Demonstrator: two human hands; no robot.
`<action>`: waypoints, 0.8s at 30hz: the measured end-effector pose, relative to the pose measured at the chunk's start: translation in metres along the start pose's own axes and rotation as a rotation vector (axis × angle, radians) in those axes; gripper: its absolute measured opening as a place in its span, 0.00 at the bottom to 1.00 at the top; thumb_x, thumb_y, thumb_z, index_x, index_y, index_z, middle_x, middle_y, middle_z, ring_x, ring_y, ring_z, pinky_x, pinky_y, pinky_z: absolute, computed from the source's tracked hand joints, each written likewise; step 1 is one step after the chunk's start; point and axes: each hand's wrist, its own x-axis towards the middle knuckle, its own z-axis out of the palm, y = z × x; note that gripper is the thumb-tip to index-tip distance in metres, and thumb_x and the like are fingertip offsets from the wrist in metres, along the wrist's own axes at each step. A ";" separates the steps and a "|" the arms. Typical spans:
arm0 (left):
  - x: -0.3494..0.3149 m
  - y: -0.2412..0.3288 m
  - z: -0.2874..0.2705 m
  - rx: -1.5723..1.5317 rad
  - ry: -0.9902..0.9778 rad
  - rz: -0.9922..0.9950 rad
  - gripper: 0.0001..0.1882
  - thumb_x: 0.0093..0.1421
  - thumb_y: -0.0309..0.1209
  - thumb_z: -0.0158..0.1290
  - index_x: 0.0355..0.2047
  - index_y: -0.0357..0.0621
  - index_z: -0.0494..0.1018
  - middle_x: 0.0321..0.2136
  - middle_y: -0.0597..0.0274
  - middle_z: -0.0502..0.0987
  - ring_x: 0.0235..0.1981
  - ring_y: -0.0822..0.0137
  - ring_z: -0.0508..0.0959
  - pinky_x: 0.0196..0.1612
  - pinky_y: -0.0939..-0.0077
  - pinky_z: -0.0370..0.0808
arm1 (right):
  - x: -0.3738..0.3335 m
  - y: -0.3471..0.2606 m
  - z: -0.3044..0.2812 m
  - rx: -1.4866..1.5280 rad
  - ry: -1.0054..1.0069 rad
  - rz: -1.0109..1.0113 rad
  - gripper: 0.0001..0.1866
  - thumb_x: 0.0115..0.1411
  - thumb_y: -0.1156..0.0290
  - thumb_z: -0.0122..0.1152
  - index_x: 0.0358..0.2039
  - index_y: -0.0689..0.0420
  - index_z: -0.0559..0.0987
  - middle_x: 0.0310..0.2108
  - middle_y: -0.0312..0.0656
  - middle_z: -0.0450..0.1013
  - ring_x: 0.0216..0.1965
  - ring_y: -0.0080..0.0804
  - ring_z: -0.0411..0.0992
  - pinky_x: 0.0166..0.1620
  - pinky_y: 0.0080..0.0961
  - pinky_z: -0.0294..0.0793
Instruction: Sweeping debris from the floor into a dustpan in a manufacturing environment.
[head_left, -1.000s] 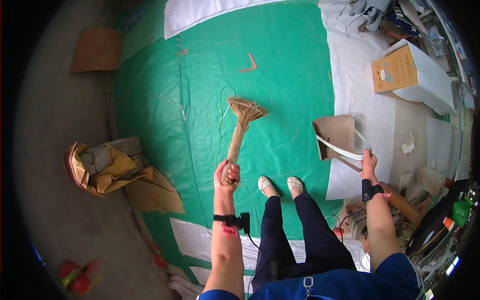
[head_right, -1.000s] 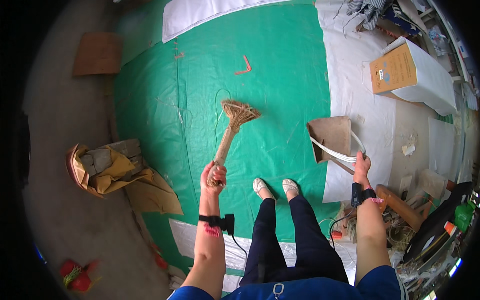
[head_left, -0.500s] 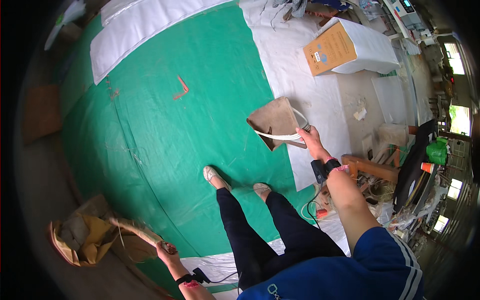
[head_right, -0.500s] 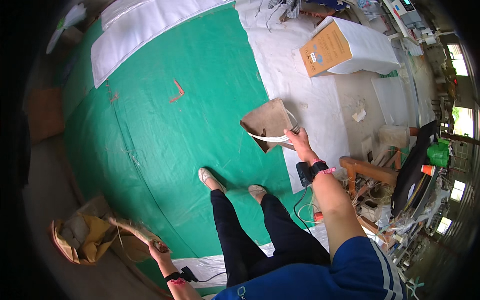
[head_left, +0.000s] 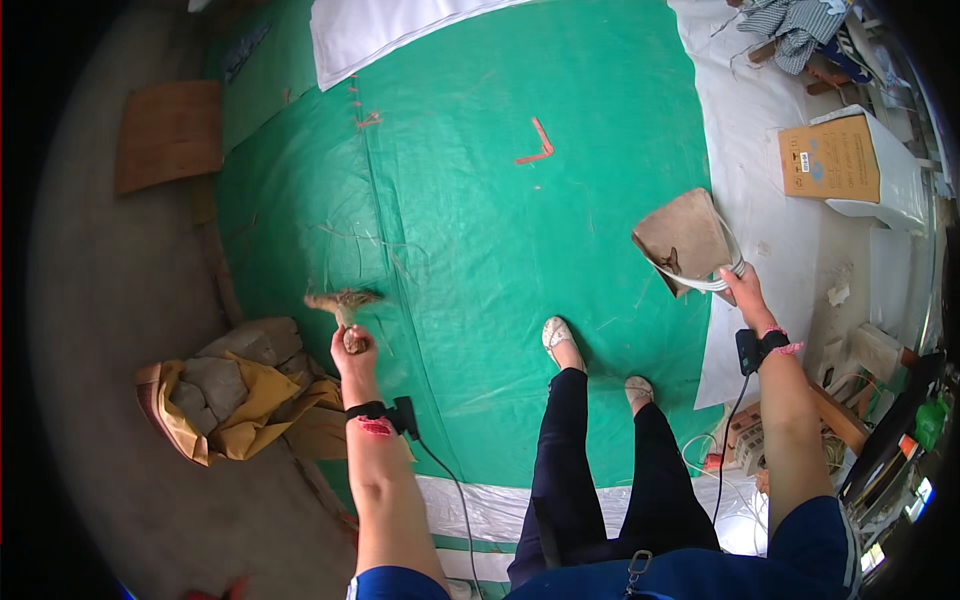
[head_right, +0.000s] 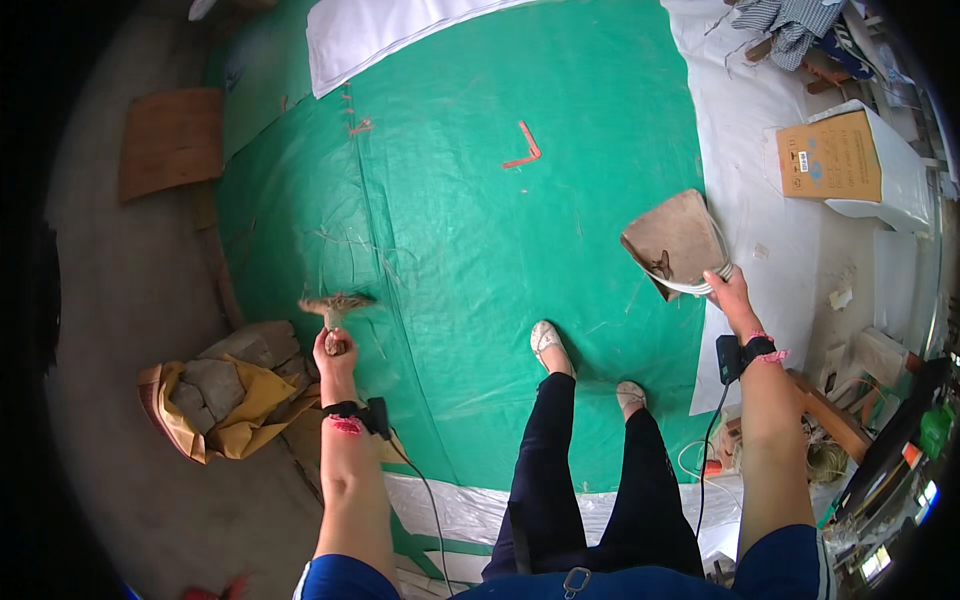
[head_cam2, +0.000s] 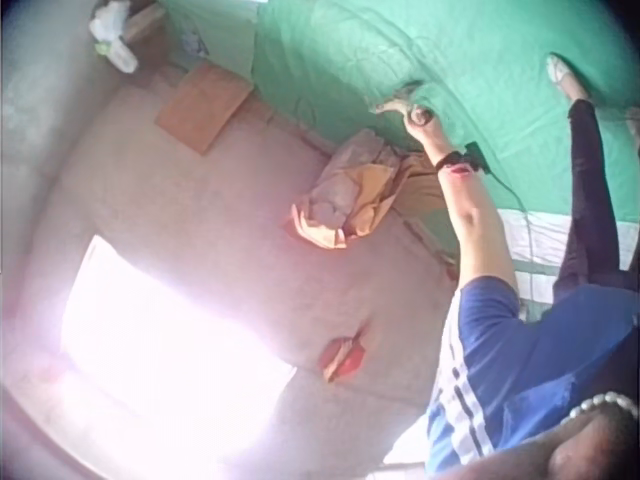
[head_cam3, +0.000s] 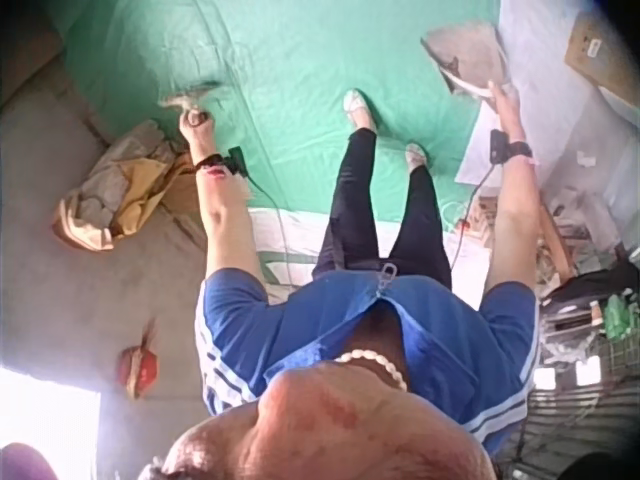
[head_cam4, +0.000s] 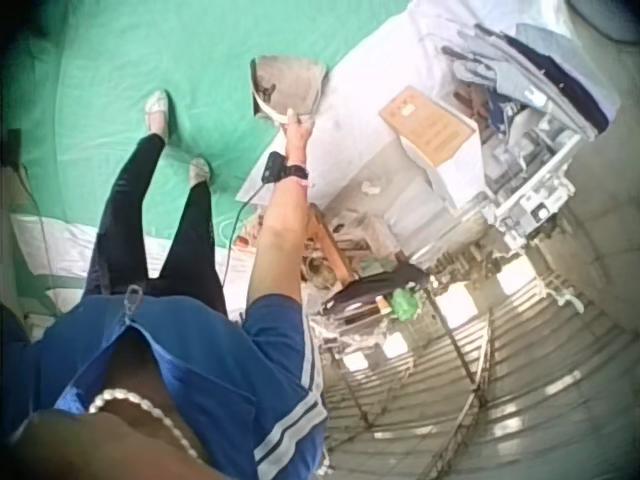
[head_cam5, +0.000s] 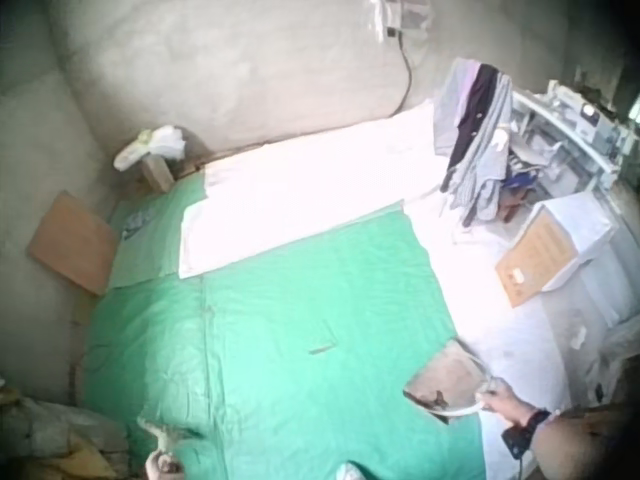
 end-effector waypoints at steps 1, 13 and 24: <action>0.006 -0.011 0.006 -0.011 -0.004 0.065 0.08 0.52 0.31 0.48 0.24 0.40 0.63 0.17 0.61 0.68 0.18 0.68 0.70 0.21 0.80 0.71 | -0.001 0.003 0.002 0.068 0.020 -0.031 0.16 0.54 0.66 0.57 0.40 0.60 0.70 0.29 0.34 0.71 0.25 0.18 0.66 0.29 0.16 0.67; -0.044 -0.165 -0.001 0.588 0.210 -0.045 0.11 0.51 0.27 0.47 0.33 0.42 0.57 0.17 0.56 0.62 0.16 0.62 0.66 0.16 0.68 0.66 | 0.014 0.016 -0.006 0.144 0.073 0.085 0.18 0.57 0.68 0.53 0.45 0.62 0.64 0.36 0.41 0.69 0.36 0.26 0.69 0.41 0.21 0.70; -0.124 -0.210 0.079 1.546 -0.142 -0.055 0.26 0.51 0.26 0.49 0.51 0.44 0.57 0.18 0.62 0.65 0.10 0.69 0.65 0.08 0.73 0.64 | 0.044 0.058 -0.022 -0.059 0.125 0.026 0.28 0.54 0.64 0.57 0.50 0.65 0.59 0.38 0.47 0.69 0.38 0.29 0.69 0.37 0.24 0.73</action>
